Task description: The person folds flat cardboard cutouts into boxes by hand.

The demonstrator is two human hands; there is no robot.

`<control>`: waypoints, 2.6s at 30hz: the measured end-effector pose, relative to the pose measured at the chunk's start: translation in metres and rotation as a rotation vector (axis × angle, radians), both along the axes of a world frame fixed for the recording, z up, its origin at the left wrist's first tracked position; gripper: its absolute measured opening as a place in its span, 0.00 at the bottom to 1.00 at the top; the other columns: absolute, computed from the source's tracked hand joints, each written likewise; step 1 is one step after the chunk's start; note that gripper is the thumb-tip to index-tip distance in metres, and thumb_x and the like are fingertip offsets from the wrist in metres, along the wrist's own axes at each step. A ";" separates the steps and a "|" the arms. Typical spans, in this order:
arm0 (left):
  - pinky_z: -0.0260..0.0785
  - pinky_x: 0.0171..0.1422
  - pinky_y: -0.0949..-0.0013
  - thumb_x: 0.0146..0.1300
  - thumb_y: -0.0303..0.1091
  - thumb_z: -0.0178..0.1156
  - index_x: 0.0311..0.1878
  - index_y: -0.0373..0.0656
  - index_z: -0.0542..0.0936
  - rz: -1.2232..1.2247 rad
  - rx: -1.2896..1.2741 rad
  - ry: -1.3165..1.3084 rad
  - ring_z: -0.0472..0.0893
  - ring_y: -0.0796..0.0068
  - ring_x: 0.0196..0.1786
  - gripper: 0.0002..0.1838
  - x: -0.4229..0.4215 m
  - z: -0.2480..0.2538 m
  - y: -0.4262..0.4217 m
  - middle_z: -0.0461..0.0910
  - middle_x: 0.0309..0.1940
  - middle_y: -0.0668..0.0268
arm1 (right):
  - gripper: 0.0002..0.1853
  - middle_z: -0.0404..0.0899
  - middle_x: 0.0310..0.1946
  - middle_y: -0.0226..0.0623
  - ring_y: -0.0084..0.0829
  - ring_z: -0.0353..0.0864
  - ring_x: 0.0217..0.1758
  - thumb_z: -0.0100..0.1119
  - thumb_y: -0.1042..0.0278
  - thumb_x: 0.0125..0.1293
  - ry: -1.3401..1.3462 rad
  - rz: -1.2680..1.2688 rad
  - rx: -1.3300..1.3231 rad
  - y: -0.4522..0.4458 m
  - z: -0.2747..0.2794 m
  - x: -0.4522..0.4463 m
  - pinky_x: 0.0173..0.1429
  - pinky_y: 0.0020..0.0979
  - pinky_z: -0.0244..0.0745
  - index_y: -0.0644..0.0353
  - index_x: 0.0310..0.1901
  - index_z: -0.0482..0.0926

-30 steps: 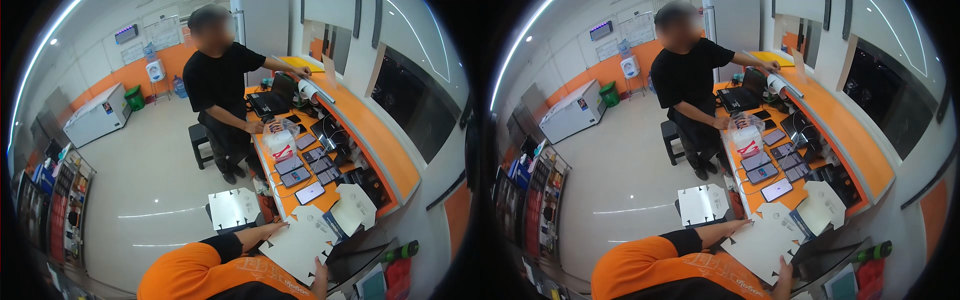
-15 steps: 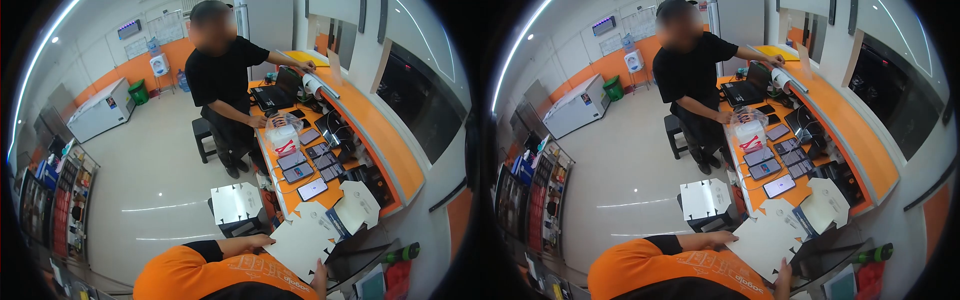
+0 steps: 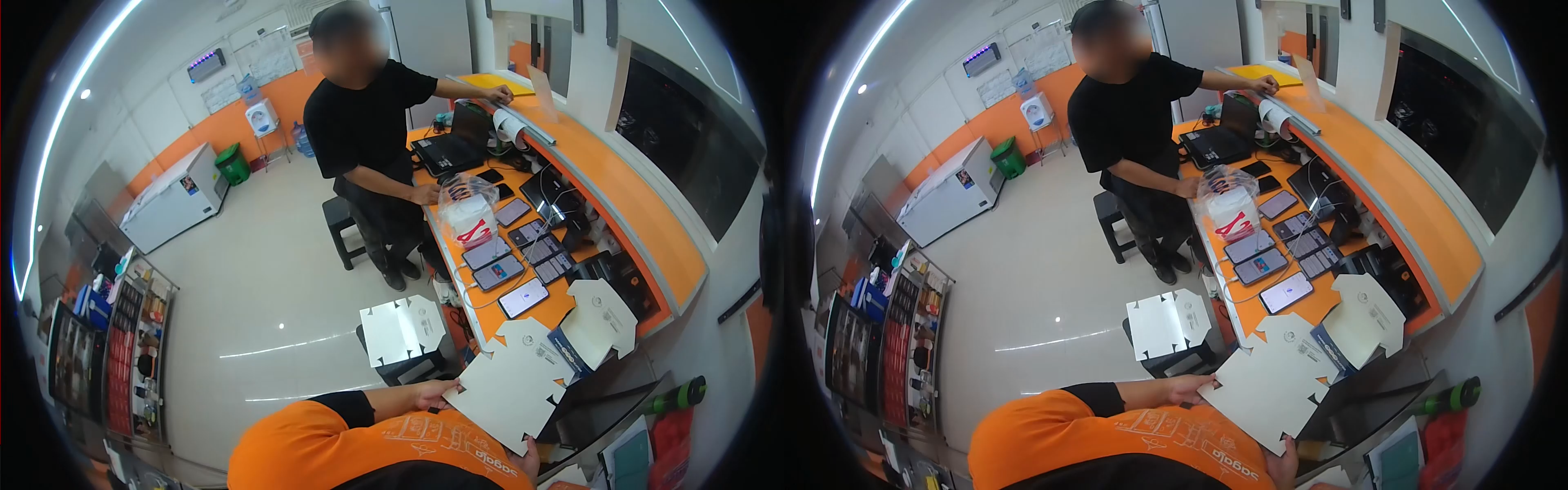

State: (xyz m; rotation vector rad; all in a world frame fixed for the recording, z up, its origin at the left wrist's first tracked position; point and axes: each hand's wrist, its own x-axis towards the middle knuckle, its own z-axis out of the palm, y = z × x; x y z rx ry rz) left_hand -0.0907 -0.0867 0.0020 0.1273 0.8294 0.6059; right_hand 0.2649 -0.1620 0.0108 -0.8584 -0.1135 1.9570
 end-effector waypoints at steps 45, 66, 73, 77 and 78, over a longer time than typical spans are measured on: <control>0.79 0.63 0.52 0.81 0.44 0.40 0.41 0.43 0.66 -0.093 -0.107 0.227 0.79 0.52 0.60 0.15 0.011 0.029 0.009 0.73 0.55 0.57 | 0.20 0.76 0.38 0.38 0.40 0.78 0.46 0.73 0.62 0.49 -1.769 0.660 1.377 0.042 0.058 -0.065 0.47 0.39 0.75 0.60 0.42 0.76; 0.72 0.71 0.50 0.80 0.48 0.39 0.66 0.28 0.62 0.042 -0.205 -0.153 0.73 0.42 0.67 0.29 -0.004 0.030 0.024 0.62 0.68 0.39 | 0.12 0.83 0.36 0.42 0.45 0.82 0.43 0.64 0.55 0.63 -1.603 0.987 1.044 0.095 0.063 -0.062 0.46 0.43 0.78 0.55 0.37 0.86; 0.58 0.74 0.45 0.67 0.54 0.62 0.71 0.44 0.62 -0.221 1.149 1.586 0.54 0.33 0.76 0.37 0.021 0.091 0.027 0.53 0.72 0.36 | 0.18 0.84 0.33 0.48 0.48 0.83 0.39 0.63 0.51 0.65 -1.477 1.223 0.892 0.138 0.049 -0.057 0.44 0.43 0.76 0.60 0.39 0.86; 0.48 0.77 0.40 0.59 0.50 0.66 0.65 0.38 0.71 -0.651 1.759 1.468 0.59 0.46 0.74 0.36 0.048 0.104 0.044 0.67 0.68 0.54 | 0.16 0.84 0.27 0.48 0.42 0.81 0.29 0.63 0.51 0.64 -1.328 1.246 0.895 0.155 0.033 -0.051 0.39 0.40 0.75 0.58 0.34 0.87; 0.47 0.78 0.42 0.60 0.51 0.65 0.65 0.38 0.72 -0.725 1.740 1.429 0.59 0.48 0.75 0.35 0.061 0.083 0.049 0.68 0.68 0.55 | 0.16 0.84 0.27 0.46 0.40 0.81 0.29 0.63 0.50 0.64 -1.307 1.301 0.833 0.159 0.024 -0.050 0.39 0.40 0.75 0.56 0.35 0.88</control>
